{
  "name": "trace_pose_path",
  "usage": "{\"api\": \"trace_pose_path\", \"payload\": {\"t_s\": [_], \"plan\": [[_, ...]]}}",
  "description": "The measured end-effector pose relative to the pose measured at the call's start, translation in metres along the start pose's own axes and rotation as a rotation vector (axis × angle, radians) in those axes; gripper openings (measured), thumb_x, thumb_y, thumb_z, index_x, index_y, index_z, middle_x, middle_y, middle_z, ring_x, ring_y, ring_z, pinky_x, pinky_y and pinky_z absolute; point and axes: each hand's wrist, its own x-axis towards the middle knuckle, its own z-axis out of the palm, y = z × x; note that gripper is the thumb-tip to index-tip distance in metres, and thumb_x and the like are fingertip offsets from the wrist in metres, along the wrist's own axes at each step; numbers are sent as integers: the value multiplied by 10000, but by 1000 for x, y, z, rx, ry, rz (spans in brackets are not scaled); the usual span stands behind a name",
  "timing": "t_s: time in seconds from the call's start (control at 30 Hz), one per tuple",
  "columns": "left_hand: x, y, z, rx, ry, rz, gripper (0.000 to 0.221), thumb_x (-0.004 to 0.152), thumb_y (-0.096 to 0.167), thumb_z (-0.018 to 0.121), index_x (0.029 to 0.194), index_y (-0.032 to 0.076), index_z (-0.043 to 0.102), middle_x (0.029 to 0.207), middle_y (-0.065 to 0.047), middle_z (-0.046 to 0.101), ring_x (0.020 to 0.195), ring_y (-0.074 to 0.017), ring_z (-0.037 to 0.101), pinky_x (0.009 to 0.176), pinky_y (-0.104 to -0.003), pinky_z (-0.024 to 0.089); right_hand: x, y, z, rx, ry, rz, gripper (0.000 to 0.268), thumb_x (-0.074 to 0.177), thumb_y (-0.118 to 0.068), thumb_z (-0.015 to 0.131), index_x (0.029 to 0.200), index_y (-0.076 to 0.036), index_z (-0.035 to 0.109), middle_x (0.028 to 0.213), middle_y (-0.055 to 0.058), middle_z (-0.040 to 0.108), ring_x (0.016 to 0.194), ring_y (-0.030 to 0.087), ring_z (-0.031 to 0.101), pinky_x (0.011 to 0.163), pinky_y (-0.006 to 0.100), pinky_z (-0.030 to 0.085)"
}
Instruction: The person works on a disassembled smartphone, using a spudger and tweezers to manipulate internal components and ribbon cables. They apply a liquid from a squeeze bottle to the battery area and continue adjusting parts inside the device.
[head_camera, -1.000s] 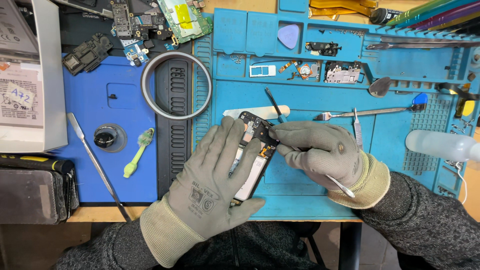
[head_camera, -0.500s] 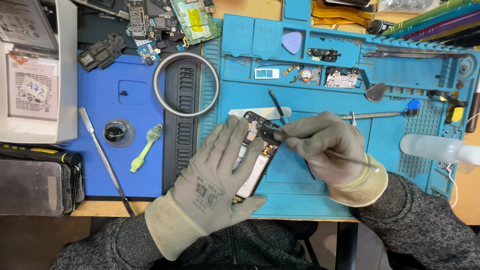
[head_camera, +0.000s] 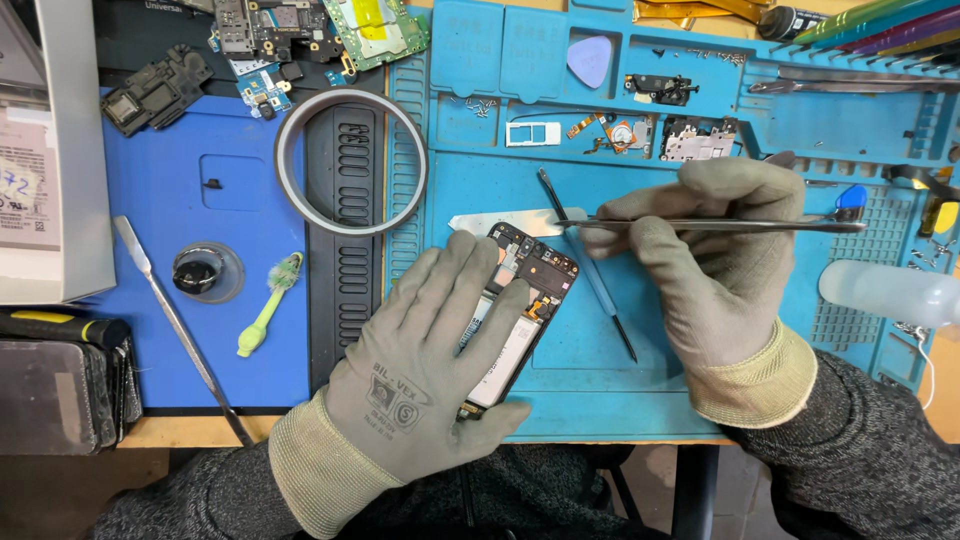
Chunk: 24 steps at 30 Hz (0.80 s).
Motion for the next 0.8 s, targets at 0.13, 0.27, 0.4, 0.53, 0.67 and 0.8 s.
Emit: {"api": "trace_pose_path", "payload": {"t_s": [0.13, 0.27, 0.4, 0.53, 0.67, 0.8], "plan": [[1, -1, 2, -18, 6, -3, 776, 1023, 588, 255, 1509, 14, 443, 1574, -338, 350, 1487, -527, 355, 1256, -576, 279, 4, -3, 0, -76, -11, -38, 366, 1068, -167, 542, 1337, -109, 302, 1048, 348, 643, 777, 401, 736, 808, 480, 700], [0, -2, 2, 23, -32, 1, 797, 998, 611, 329, 1525, 21, 422, 1585, -340, 334, 1490, -522, 341, 1258, -567, 260, -1, -15, -9, -618, -70, -37, 507, 1065, -81, 562, 1533, -11, 380, 699, 89, 525, 592, 177, 514, 573, 256, 456], [-2, 0, 2, 6, 20, 11, 800, 971, 618, 392, 1513, 31, 429, 1583, -329, 353, 1485, -538, 353, 1247, -589, 288, -8, -18, -15, -1177, -229, 71, 558, 956, -195, 638, 1503, -202, 528, 645, -36, 610, 538, 306, 582, 628, 408, 502], [-7, 0, 6, 46, 51, 44, 830, 950, 633, 464, 1528, 39, 408, 1606, -303, 328, 1504, -522, 332, 1253, -599, 288, -17, -13, -17, -1358, -231, -27, 441, 1007, -319, 635, 1418, -178, 563, 678, -7, 694, 661, 391, 675, 544, 527, 470], [-11, 4, 6, 29, 72, 47, 873, 955, 672, 392, 1579, 63, 352, 1651, -260, 275, 1552, -473, 236, 1288, -579, 205, -32, -45, -18, -1467, 86, -489, 284, 1043, -380, 729, 1220, -160, 698, 788, 21, 629, 620, 268, 587, 509, 403, 392], [-14, 5, 5, 99, 49, 59, 896, 942, 688, 416, 1580, 61, 355, 1636, -283, 298, 1541, -452, 242, 1282, -557, 176, -80, -71, -42, -860, 361, -926, 335, 946, -50, 852, 1197, 40, 649, 781, 142, 653, 575, 179, 487, 560, 322, 431]]}}
